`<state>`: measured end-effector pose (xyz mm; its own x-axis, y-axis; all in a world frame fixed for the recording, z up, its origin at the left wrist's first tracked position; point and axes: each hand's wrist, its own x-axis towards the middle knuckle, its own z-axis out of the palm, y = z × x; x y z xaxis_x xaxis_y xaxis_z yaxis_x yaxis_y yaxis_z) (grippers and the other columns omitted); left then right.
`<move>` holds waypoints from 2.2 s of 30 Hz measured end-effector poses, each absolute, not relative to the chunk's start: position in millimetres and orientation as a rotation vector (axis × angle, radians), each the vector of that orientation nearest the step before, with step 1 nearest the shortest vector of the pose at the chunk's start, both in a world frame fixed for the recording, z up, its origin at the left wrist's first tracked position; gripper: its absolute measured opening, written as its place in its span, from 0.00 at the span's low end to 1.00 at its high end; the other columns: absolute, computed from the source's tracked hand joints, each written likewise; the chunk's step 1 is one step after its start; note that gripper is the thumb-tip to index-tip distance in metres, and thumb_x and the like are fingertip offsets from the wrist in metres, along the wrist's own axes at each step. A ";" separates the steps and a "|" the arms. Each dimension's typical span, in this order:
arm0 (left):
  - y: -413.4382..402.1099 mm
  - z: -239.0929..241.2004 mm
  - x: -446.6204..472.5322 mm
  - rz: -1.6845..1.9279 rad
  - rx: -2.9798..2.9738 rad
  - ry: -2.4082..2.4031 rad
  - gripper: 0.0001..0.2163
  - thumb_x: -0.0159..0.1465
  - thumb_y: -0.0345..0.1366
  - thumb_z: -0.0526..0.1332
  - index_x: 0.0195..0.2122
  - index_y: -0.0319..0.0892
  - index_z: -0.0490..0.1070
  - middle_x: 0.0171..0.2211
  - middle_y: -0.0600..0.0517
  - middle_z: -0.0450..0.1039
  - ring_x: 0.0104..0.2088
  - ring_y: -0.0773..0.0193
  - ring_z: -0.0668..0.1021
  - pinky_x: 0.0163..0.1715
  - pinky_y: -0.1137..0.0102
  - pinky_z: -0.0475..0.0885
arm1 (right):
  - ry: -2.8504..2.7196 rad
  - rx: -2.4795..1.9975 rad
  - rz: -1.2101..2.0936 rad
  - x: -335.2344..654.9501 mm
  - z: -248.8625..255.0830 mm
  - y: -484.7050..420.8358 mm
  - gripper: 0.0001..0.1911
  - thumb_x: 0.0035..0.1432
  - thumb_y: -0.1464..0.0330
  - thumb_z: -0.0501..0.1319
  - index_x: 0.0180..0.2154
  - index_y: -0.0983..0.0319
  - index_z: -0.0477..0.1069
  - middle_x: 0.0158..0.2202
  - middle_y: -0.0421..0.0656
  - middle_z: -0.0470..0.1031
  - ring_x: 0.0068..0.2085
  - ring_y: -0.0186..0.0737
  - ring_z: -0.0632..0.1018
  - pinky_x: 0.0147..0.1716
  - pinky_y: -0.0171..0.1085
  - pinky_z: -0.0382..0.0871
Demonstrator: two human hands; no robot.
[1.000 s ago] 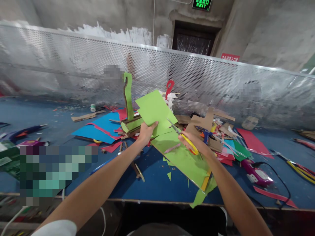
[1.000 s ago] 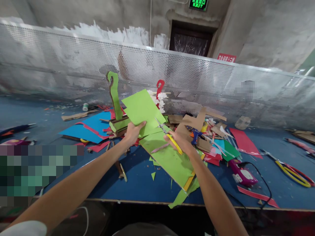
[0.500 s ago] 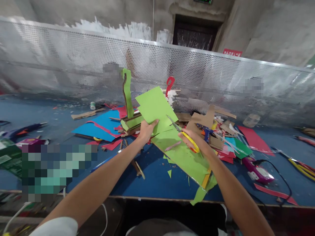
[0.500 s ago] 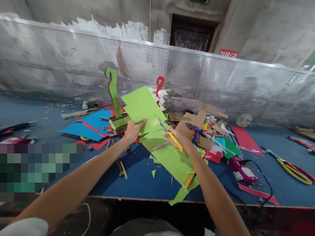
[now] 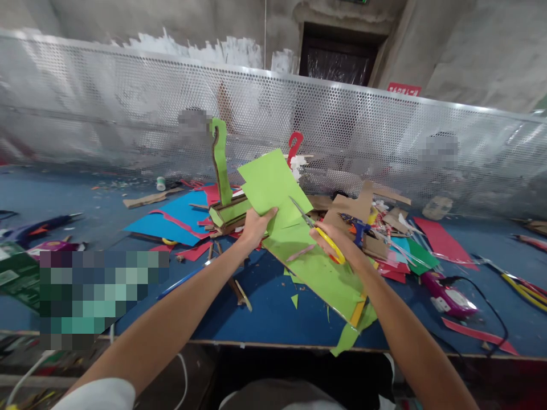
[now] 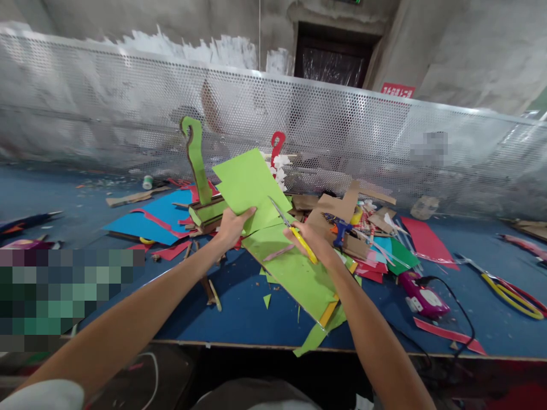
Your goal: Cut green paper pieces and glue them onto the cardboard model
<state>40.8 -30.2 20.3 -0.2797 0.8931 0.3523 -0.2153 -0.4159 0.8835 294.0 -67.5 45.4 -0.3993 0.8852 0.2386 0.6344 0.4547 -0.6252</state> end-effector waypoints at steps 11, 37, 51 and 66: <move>-31.4 20.8 40.7 1.790 1.136 0.940 0.31 0.44 0.49 0.80 0.46 0.35 0.83 0.47 0.39 0.85 0.52 0.43 0.83 0.57 0.52 0.77 | -2.207 -1.277 0.554 291.9 50.1 -68.4 0.28 0.66 0.40 0.54 0.36 0.58 0.64 0.23 0.38 0.69 0.25 0.38 0.71 0.27 0.36 0.58; -34.3 20.1 43.5 1.698 1.157 0.842 0.35 0.43 0.52 0.82 0.48 0.35 0.83 0.51 0.37 0.83 0.51 0.42 0.84 0.55 0.52 0.77 | -2.142 -1.235 0.659 287.9 51.4 -72.8 0.31 0.66 0.36 0.49 0.37 0.57 0.61 0.22 0.37 0.67 0.23 0.37 0.69 0.24 0.36 0.59; -39.5 25.1 45.3 1.674 1.136 0.854 0.35 0.40 0.53 0.83 0.45 0.36 0.83 0.50 0.36 0.83 0.51 0.41 0.84 0.54 0.53 0.78 | -2.134 -1.263 0.543 288.4 56.5 -74.5 0.30 0.64 0.38 0.52 0.36 0.58 0.64 0.22 0.38 0.67 0.25 0.40 0.72 0.27 0.36 0.60; -40.6 23.0 48.3 1.625 1.164 0.815 0.34 0.40 0.52 0.83 0.46 0.36 0.83 0.49 0.38 0.84 0.50 0.42 0.84 0.52 0.54 0.79 | -2.079 -1.249 0.588 283.2 50.5 -76.7 0.25 0.66 0.41 0.54 0.35 0.56 0.60 0.20 0.36 0.66 0.23 0.39 0.70 0.25 0.36 0.58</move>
<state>48.3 -40.6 23.0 -0.1028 0.9429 0.3168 -0.3104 -0.3330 0.8904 283.2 -76.7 50.5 -0.3477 0.8916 0.2899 0.6077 0.4498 -0.6544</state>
